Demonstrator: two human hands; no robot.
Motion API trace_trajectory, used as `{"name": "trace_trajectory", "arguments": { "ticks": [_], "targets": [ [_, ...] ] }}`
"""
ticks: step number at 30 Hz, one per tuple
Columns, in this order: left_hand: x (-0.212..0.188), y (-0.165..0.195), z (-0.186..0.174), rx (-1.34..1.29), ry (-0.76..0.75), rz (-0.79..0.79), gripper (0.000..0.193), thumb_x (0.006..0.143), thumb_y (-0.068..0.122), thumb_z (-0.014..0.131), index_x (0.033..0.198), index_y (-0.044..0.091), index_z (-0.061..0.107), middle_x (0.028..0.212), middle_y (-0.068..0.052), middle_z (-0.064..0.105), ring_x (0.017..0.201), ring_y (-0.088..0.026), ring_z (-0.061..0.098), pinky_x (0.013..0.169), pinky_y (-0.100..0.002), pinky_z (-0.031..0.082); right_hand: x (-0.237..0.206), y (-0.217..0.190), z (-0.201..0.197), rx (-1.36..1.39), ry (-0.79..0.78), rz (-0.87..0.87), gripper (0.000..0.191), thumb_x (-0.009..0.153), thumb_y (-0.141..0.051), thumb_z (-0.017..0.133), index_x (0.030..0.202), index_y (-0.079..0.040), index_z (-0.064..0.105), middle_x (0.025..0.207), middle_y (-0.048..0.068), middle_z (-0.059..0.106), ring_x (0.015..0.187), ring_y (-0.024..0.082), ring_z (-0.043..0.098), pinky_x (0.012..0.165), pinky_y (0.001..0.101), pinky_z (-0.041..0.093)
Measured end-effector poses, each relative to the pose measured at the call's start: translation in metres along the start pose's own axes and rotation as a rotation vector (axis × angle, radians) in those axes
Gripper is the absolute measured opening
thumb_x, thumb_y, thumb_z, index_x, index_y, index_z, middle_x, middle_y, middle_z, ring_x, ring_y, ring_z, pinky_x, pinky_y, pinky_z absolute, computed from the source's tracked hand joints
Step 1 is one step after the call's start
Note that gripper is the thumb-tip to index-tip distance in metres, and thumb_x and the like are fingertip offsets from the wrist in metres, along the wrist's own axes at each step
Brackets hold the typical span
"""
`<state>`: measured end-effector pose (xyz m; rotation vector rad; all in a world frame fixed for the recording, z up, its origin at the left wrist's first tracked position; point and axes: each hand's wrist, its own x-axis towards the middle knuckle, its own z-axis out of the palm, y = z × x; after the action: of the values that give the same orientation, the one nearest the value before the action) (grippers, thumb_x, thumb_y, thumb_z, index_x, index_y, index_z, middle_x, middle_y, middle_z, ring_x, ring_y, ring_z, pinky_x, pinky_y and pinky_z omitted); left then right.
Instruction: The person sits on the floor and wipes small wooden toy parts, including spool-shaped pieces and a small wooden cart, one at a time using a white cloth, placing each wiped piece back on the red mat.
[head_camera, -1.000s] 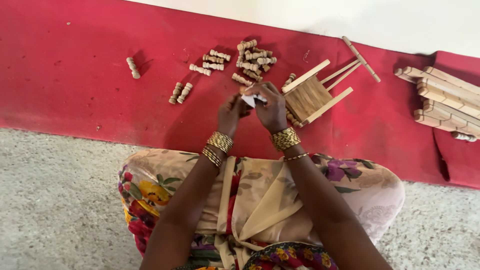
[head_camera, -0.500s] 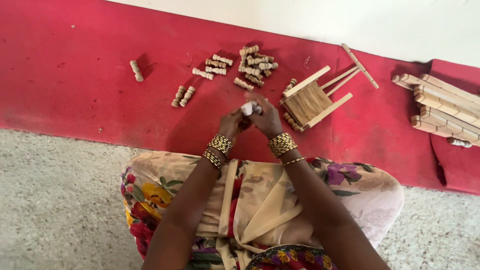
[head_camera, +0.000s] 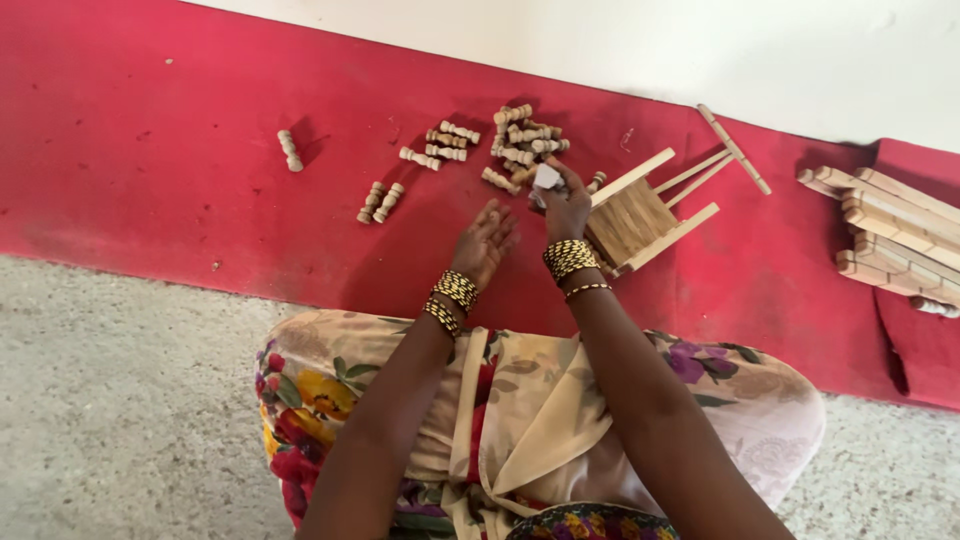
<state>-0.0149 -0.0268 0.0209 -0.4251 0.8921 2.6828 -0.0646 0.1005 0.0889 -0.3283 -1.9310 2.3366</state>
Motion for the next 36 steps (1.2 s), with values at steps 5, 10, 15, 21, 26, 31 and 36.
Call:
{"name": "trace_trajectory", "arguments": {
  "ticks": [5, 10, 15, 21, 26, 31, 36],
  "targets": [
    [-0.001, -0.002, -0.018, -0.149, 0.23, 0.042, 0.04, 0.107, 0.017, 0.042, 0.145, 0.003, 0.046, 0.124, -0.013, 0.065, 0.108, -0.024, 0.065, 0.093, -0.04, 0.058, -0.011, 0.015, 0.021, -0.335, -0.074, -0.165, 0.045, 0.084, 0.011, 0.069, 0.123, -0.01, 0.072, 0.101, 0.006, 0.075, 0.079, 0.011, 0.072, 0.063, 0.0243, 0.063],
    [0.004, 0.007, -0.042, -0.239, 0.37, 0.208, 0.023, 0.108, 0.012, 0.048, 0.127, 0.0, 0.056, 0.099, -0.008, 0.065, 0.08, -0.016, 0.062, 0.072, -0.032, 0.056, -0.026, 0.028, 0.082, -0.559, -0.335, -0.515, 0.044, 0.078, 0.009, 0.068, 0.116, -0.012, 0.074, 0.098, 0.013, 0.073, 0.084, 0.025, 0.069, 0.072, 0.0368, 0.058],
    [0.002, 0.045, -0.068, -0.354, 0.328, 0.592, 0.018, 0.113, 0.009, 0.048, 0.125, -0.002, 0.055, 0.094, -0.004, 0.058, 0.077, -0.012, 0.055, 0.067, -0.029, 0.052, -0.028, 0.05, 0.153, -0.745, -0.558, -0.496, 0.039, 0.082, 0.007, 0.066, 0.113, -0.015, 0.075, 0.107, 0.015, 0.069, 0.095, 0.03, 0.069, 0.08, 0.0415, 0.056],
    [-0.011, 0.078, -0.072, -0.346, 0.641, 0.46, 0.038, 0.108, 0.014, 0.036, 0.142, 0.01, 0.053, 0.107, -0.006, 0.068, 0.085, -0.012, 0.064, 0.071, -0.028, 0.055, -0.011, 0.073, 0.194, -0.83, -0.698, -0.624, 0.036, 0.075, 0.005, 0.071, 0.105, -0.015, 0.073, 0.117, 0.008, 0.071, 0.121, 0.032, 0.06, 0.097, 0.044, 0.054],
    [-0.004, 0.075, -0.078, -0.384, 0.675, 0.478, 0.038, 0.109, 0.019, 0.037, 0.141, 0.008, 0.055, 0.112, -0.007, 0.069, 0.09, -0.016, 0.066, 0.074, -0.031, 0.056, -0.01, 0.063, 0.207, -1.148, -0.917, -0.413, 0.035, 0.067, -0.016, 0.087, 0.099, -0.02, 0.073, 0.131, 0.012, 0.055, 0.12, 0.034, 0.056, 0.092, 0.046, 0.052],
    [-0.001, 0.067, -0.084, -0.334, 0.703, 0.429, 0.036, 0.109, 0.024, 0.042, 0.136, 0.004, 0.056, 0.113, -0.01, 0.067, 0.091, -0.019, 0.066, 0.074, -0.034, 0.057, -0.016, 0.049, 0.188, -1.155, -0.956, -0.387, 0.022, 0.083, -0.018, 0.077, 0.103, -0.021, 0.07, 0.118, 0.007, 0.066, 0.112, 0.03, 0.066, 0.091, 0.0452, 0.055],
    [-0.01, 0.06, -0.07, -0.288, 0.641, 0.423, 0.031, 0.106, 0.035, 0.042, 0.123, 0.011, 0.051, 0.109, -0.006, 0.068, 0.09, -0.019, 0.069, 0.073, -0.033, 0.058, -0.02, 0.047, 0.13, -0.936, -0.778, -0.531, 0.02, 0.089, -0.02, 0.076, 0.108, -0.014, 0.07, 0.108, 0.013, 0.069, 0.098, 0.034, 0.069, 0.087, 0.0444, 0.057]
  ]
}}
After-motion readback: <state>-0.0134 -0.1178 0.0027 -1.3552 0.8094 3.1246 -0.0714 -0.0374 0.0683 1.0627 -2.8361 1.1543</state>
